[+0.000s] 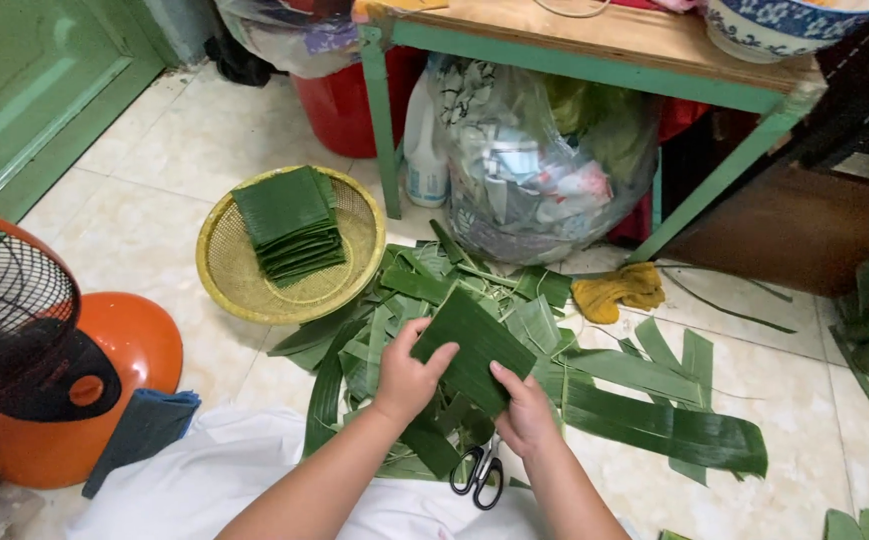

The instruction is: The person sits on the floor and uses scissors to cut large green leaves into smaller rectangular pieces. They trim the edges of the leaves and stack the cut pieces into a yellow basket.

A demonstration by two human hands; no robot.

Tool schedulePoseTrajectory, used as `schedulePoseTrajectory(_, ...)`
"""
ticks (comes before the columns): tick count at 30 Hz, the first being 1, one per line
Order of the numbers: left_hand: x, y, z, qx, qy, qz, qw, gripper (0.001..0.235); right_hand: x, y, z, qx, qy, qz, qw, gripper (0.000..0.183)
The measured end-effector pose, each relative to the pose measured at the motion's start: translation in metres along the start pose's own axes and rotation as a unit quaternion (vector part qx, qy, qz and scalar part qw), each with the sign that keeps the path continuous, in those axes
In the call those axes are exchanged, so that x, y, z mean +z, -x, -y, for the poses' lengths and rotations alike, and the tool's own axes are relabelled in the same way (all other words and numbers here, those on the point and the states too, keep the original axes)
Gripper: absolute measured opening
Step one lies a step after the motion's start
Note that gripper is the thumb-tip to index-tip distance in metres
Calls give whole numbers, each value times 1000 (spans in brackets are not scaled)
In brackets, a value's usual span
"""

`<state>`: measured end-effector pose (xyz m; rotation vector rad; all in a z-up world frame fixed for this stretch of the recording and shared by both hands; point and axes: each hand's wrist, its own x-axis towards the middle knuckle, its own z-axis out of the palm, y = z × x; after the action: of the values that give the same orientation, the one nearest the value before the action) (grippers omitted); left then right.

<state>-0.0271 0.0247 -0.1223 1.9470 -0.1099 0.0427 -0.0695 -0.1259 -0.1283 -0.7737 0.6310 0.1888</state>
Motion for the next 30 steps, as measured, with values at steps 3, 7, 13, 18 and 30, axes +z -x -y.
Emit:
schedulePoseTrajectory(3, -11, -7, -28, -4, 34, 40, 999, 19, -2, -2, 2, -17, 25, -4, 1000, 30)
schedulePoseTrajectory(7, -22, -23, -19, -96, -78, 100, 987, 35, -11, -14, -6, -25, 68, -32, 997, 32)
schedulePoseTrajectory(13, -72, -73, 14, -107, -50, 7, 993, 22, -15, -6, -25, 47, 761, 38, 647, 88)
schedulePoseTrajectory(18, -147, -115, -35, -298, 103, -208, 926, 27, -46, -31, -52, 77, 879, 76, 465, 107)
schedulePoseTrajectory(30, -177, -181, 51, -372, 150, -379, 834, 30, -45, -38, -53, 101, 881, 64, 457, 111)
